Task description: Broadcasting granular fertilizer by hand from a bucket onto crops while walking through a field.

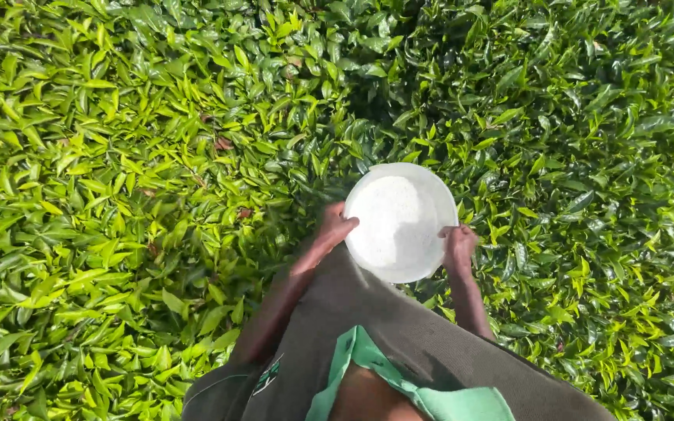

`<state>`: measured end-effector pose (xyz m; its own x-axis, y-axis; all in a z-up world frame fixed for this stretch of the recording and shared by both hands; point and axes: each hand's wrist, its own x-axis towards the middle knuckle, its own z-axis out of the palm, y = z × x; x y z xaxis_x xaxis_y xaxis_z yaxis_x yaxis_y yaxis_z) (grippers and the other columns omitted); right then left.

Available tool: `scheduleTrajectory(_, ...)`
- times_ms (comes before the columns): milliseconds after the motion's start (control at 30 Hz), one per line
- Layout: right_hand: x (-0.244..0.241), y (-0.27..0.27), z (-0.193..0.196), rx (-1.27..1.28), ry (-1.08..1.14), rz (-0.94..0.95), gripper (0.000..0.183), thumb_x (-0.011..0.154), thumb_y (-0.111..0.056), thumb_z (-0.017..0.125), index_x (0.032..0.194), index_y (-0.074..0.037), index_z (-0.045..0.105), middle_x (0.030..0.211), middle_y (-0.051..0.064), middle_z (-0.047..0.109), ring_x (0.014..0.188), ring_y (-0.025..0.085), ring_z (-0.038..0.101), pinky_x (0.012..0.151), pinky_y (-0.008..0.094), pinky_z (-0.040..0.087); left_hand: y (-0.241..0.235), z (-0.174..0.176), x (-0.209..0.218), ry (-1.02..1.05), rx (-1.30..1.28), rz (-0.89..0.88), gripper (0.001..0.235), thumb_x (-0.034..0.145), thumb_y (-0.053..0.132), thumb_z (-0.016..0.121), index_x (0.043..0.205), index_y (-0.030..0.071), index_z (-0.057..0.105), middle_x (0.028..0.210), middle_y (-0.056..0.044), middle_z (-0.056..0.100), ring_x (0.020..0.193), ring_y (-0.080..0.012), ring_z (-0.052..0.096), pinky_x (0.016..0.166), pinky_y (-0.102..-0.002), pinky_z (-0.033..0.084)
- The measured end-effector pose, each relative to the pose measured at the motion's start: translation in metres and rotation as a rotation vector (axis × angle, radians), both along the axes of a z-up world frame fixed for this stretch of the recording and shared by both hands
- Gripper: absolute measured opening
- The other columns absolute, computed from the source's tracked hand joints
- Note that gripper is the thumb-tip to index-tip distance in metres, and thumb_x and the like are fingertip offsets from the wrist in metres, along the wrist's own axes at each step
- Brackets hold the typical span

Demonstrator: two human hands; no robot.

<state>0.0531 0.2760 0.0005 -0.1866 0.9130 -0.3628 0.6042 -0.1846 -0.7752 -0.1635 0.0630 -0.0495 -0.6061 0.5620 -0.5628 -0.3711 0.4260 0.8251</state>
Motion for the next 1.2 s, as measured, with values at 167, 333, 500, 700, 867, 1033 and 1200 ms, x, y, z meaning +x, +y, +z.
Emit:
scheduleTrajectory(167, -0.01, 0.003, -0.072, -0.154, 0.097, -0.109, 0.026, 0.074, -0.004, 0.068, 0.1, -0.007, 0.067, 0.084, 0.004, 0.062, 0.088, 0.026, 0.062, 0.089, 0.049, 0.053, -0.012, 0.001, -0.025, 0.116, 0.125, 0.049, 0.034, 0.076, 0.022, 0.08, 0.104, 0.002, 0.083, 0.077, -0.01, 0.069, 0.074, -0.0207, 0.067, 0.066, -0.039, 0.057)
scheduleTrajectory(333, -0.032, -0.013, -0.034, -0.112, 0.171, -0.135, 0.024, 0.075, -0.004, 0.069, 0.099, -0.006, 0.066, 0.085, 0.003, 0.059, 0.087, 0.025, 0.062, 0.087, 0.043, 0.057, -0.003, -0.023, -0.027, 0.198, 0.138, 0.022, 0.018, 0.077, 0.022, 0.079, 0.088, 0.008, 0.076, 0.066, -0.001, 0.057, 0.064, -0.016, 0.059, 0.056, -0.034, 0.047)
scheduleTrajectory(500, -0.074, 0.027, 0.017, -0.033, 0.195, -0.207, 0.022, 0.071, -0.003, 0.072, 0.088, -0.011, 0.06, 0.082, 0.003, 0.055, 0.084, 0.022, 0.06, 0.079, 0.043, 0.052, 0.044, -0.02, -0.064, 0.124, 0.186, -0.05, 0.016, 0.079, 0.022, 0.074, 0.08, 0.009, 0.066, 0.071, 0.002, 0.049, 0.07, -0.0155, 0.052, 0.061, -0.032, 0.043)
scheduleTrajectory(700, -0.125, 0.105, 0.032, -0.031, 0.128, -0.24, 0.021, 0.071, -0.003, 0.07, 0.085, -0.012, 0.057, 0.08, 0.004, 0.053, 0.081, 0.024, 0.056, 0.079, 0.041, 0.05, 0.158, -0.016, -0.14, 0.122, 0.238, -0.283, 0.022, 0.077, 0.022, 0.077, 0.087, 0.002, 0.074, 0.071, -0.004, 0.054, 0.07, -0.0173, 0.053, 0.059, -0.035, 0.045)
scheduleTrajectory(867, -0.151, 0.195, 0.011, 0.12, 0.101, -0.441, 0.026, 0.072, 0.002, 0.074, 0.08, -0.015, 0.056, 0.078, 0.001, 0.06, 0.071, 0.021, 0.06, 0.079, 0.035, 0.051, 0.281, -0.059, -0.196, 0.017, 0.402, -0.445, 0.023, 0.074, 0.02, 0.077, 0.092, 0.007, 0.073, 0.074, -0.002, 0.057, 0.069, -0.0158, 0.061, 0.063, -0.029, 0.05)
scheduleTrajectory(1033, -0.103, 0.31, -0.014, 0.411, 0.131, -0.5, 0.03, 0.072, 0.007, 0.079, 0.082, -0.012, 0.058, 0.074, 0.003, 0.061, 0.072, 0.017, 0.063, 0.079, 0.034, 0.052, 0.398, -0.002, -0.215, -0.012, 0.587, -0.47, 0.032, 0.075, 0.019, 0.08, 0.1, 0.002, 0.069, 0.076, -0.006, 0.056, 0.068, -0.0181, 0.065, 0.063, -0.035, 0.056)
scheduleTrajectory(1200, -0.105, 0.396, -0.011, 0.555, 0.034, -0.391, 0.02, 0.074, -0.005, 0.076, 0.089, -0.012, 0.065, 0.093, 0.009, 0.08, 0.089, 0.023, 0.08, 0.069, 0.045, 0.073, 0.499, -0.019, -0.194, -0.066, 0.646, -0.477, 0.032, 0.078, -0.001, 0.077, 0.084, 0.016, 0.05, 0.075, 0.0, 0.056, 0.058, -0.0178, 0.066, 0.046, -0.034, 0.064)
